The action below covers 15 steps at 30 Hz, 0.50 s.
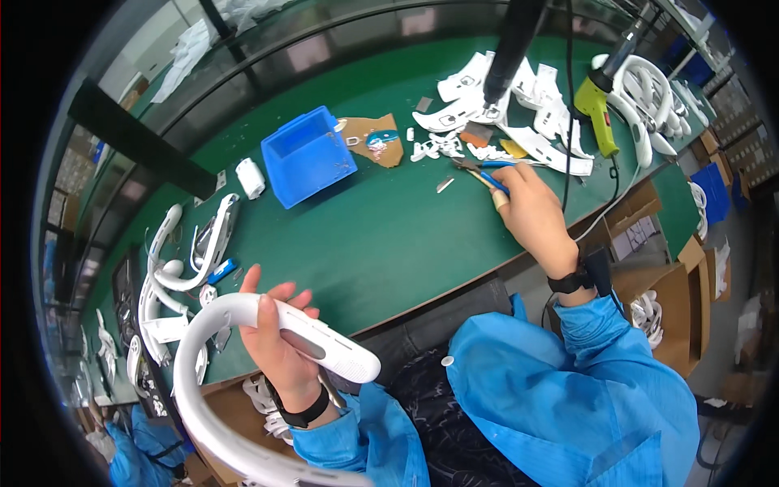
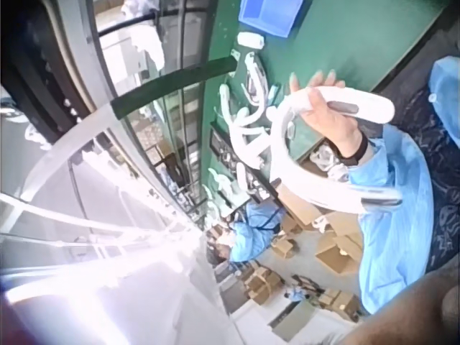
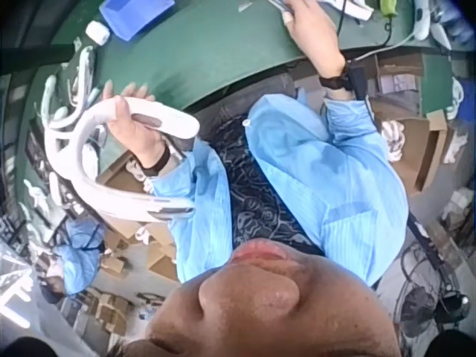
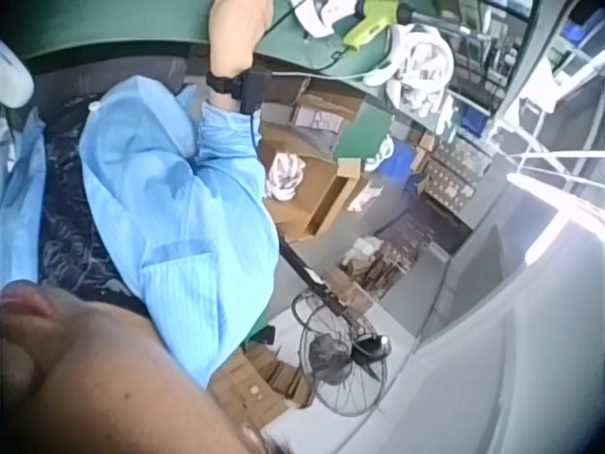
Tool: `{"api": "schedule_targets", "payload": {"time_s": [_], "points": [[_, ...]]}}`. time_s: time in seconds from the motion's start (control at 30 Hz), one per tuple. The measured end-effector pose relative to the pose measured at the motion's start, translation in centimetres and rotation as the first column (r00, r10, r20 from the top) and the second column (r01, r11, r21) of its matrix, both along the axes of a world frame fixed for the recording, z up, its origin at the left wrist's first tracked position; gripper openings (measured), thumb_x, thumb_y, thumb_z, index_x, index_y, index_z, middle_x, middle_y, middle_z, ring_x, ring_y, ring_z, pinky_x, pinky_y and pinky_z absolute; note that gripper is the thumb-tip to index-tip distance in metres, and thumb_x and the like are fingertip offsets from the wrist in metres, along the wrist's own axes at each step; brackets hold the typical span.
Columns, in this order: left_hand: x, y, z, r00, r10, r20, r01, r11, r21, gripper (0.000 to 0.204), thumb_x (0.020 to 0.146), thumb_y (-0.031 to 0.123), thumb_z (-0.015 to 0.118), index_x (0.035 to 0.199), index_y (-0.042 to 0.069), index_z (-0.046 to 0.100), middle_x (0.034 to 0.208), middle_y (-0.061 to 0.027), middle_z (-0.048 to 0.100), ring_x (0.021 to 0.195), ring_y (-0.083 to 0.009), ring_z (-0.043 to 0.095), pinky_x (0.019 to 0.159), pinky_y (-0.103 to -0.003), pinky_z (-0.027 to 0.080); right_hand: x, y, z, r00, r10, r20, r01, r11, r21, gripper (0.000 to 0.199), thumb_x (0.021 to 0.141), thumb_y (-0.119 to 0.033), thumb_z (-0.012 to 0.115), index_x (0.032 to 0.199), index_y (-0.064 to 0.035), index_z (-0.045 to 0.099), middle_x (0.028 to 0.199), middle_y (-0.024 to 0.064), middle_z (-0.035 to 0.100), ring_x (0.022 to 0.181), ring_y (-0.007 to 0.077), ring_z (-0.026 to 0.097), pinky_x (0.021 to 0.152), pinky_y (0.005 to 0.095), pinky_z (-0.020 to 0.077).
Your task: Assembling the internal and external components of a white electronic neck massager including the battery, PCB, and housing.
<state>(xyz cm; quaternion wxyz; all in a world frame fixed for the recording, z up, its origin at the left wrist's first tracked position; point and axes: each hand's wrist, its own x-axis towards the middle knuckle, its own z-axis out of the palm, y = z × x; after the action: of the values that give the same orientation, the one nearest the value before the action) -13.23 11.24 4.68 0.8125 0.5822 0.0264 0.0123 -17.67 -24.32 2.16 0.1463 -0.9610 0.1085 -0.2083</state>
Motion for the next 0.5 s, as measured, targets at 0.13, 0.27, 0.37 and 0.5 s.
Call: {"api": "schedule_targets", "payload": {"time_s": [0.13,0.27,0.37,0.5], "points": [[0.1,-0.4,1.6,0.989,0.130,-0.074,-0.109,0.965,0.240,0.055,0.098,0.024,0.068,0.144,0.001,0.050,0.110,-0.0166,0.069,0.091,-0.0243,0.072,0.071,-0.033,0.061,0.5,2.0,1.8,0.989,0.147,0.012,-0.140,0.914,0.382,0.030,0.093,-0.015,0.070,0.121,-0.0055,0.062,0.110,0.0108,0.064,0.094,0.0252,0.066,0.080,0.0380,0.0535],[1.3,1.3,-0.7,0.987,-0.026,0.161,-0.035,0.929,0.368,0.037,0.094,0.003,0.061,0.130,-0.004,0.060,0.104,-0.0106,0.070,0.085,-0.0174,0.068,0.074,-0.030,0.055,-0.9,8.1,5.6,0.806,0.481,0.345,-0.394,0.000,0.919,0.064,0.098,-0.022,0.070,0.151,-0.0043,0.038,0.125,0.0125,0.063,0.107,0.0165,0.061,0.091,0.0305,0.0481],[0.7,-0.1,1.1,0.999,0.027,0.047,-0.048,0.855,0.516,0.052,0.096,0.006,0.062,0.145,0.000,0.048,0.104,-0.0117,0.069,0.083,-0.0155,0.068,0.074,-0.029,0.055,-1.4,10.7,6.1,0.690,0.644,0.329,-0.429,-0.002,0.903,0.086,0.092,-0.019,0.073,0.158,-0.0018,0.021,0.141,0.0202,0.050,0.122,0.0224,0.056,0.103,0.0348,0.0441],[0.2,-0.3,1.9,0.997,-0.078,0.004,0.066,0.865,0.497,0.058,0.097,0.009,0.063,0.150,0.006,0.041,0.097,-0.0080,0.063,0.073,-0.0131,0.062,0.065,-0.027,0.052,-0.8,12.0,4.6,0.813,0.506,0.289,-0.427,0.180,0.886,0.081,0.092,-0.010,0.072,0.157,-0.0026,0.024,0.137,0.0188,0.051,0.124,0.0214,0.054,0.104,0.0341,0.0437]]}}
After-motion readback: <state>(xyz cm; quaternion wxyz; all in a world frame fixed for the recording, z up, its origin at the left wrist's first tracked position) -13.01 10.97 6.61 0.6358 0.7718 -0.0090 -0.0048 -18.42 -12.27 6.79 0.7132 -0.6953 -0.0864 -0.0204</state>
